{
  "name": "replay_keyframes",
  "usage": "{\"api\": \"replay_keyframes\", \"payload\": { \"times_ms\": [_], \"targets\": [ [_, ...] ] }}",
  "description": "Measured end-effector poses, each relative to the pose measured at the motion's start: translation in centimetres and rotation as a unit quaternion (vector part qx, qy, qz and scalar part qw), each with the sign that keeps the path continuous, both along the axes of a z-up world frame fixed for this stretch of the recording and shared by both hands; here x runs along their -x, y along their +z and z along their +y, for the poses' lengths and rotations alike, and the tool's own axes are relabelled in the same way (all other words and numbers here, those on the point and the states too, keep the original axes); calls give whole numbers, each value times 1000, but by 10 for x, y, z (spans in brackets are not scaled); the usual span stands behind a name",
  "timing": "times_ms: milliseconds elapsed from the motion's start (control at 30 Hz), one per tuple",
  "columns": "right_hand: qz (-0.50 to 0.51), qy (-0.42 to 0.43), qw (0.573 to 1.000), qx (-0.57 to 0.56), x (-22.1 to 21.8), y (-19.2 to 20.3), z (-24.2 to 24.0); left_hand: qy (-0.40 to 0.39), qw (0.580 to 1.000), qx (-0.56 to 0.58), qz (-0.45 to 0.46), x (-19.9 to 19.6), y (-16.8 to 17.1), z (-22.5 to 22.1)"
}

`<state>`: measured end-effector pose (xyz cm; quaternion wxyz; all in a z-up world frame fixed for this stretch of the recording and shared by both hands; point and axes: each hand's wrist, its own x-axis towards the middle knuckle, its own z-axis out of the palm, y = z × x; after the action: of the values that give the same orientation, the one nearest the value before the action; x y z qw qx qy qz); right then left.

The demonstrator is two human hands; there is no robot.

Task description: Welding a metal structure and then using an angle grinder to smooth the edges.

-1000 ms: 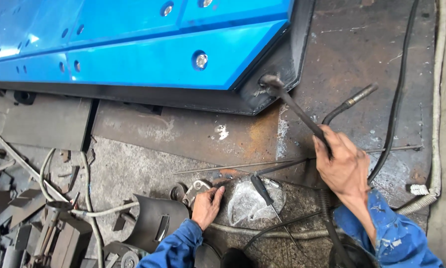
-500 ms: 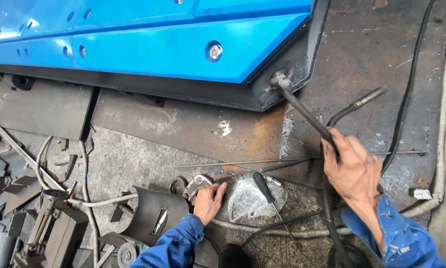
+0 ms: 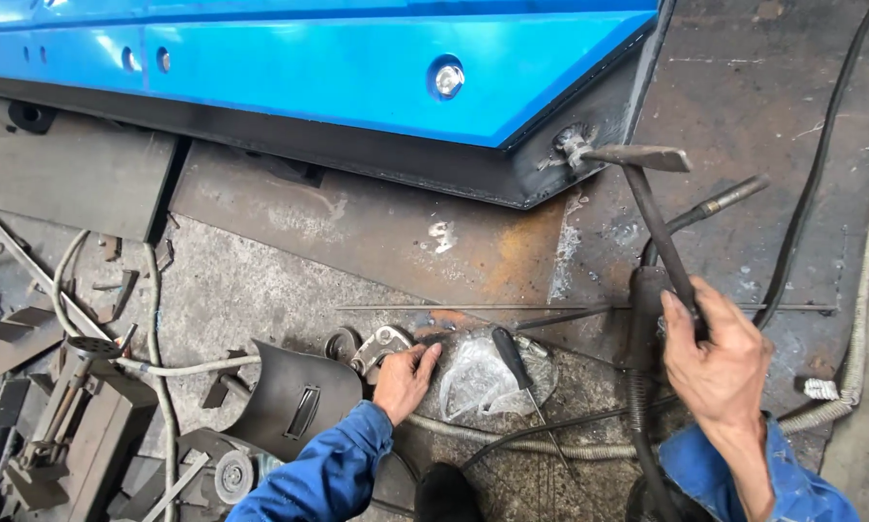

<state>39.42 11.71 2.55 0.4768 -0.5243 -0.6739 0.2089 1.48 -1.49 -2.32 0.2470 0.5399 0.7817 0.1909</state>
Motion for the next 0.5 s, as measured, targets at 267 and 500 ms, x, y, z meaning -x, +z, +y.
{"api": "replay_keyframes", "payload": {
  "times_ms": [267,500],
  "targets": [
    [2,-26,985,168,-1,23,7,4,1000,-2,-14,-4,3,0],
    [157,25,949,273,4,-2,1,13,1000,-3,8,4,-14,-10]
  ]
}}
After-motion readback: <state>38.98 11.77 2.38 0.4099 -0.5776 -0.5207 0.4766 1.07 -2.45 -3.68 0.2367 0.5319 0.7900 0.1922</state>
